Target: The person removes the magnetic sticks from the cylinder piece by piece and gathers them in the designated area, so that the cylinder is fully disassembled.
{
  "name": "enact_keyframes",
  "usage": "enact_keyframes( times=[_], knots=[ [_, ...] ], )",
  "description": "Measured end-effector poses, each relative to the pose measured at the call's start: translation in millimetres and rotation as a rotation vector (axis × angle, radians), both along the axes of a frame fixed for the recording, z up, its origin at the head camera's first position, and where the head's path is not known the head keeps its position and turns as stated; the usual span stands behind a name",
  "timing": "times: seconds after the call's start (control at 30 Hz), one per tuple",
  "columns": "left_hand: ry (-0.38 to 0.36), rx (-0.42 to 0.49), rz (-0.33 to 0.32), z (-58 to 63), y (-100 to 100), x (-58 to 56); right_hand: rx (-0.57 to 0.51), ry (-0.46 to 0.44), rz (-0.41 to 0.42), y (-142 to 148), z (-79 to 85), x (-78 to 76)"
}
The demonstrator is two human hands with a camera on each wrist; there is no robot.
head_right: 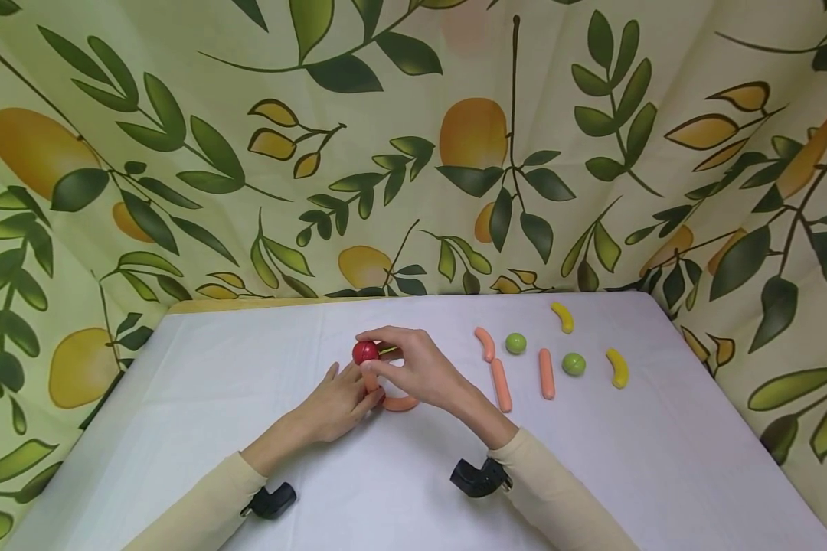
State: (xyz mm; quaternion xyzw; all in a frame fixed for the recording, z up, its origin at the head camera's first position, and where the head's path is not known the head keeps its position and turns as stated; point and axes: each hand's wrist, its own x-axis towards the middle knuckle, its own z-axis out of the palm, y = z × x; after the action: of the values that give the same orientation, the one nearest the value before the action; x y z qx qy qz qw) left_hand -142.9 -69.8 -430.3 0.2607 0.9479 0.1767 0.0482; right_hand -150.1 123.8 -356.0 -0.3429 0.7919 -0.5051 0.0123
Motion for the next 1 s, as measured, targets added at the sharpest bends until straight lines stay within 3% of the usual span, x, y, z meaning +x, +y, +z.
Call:
enact_keyframes(
  times=[0.3,1.0],
  knots=[
    [0.000,-0.002,-0.009,-0.4,0,0.0,-0.047,-0.123,-0.057,3,-4.0,2.0],
    [-0.048,-0.023,0.002,4.5,1,-0.4,-0.015,-0.094,-0.141,23,-2.0,4.3]
  ],
)
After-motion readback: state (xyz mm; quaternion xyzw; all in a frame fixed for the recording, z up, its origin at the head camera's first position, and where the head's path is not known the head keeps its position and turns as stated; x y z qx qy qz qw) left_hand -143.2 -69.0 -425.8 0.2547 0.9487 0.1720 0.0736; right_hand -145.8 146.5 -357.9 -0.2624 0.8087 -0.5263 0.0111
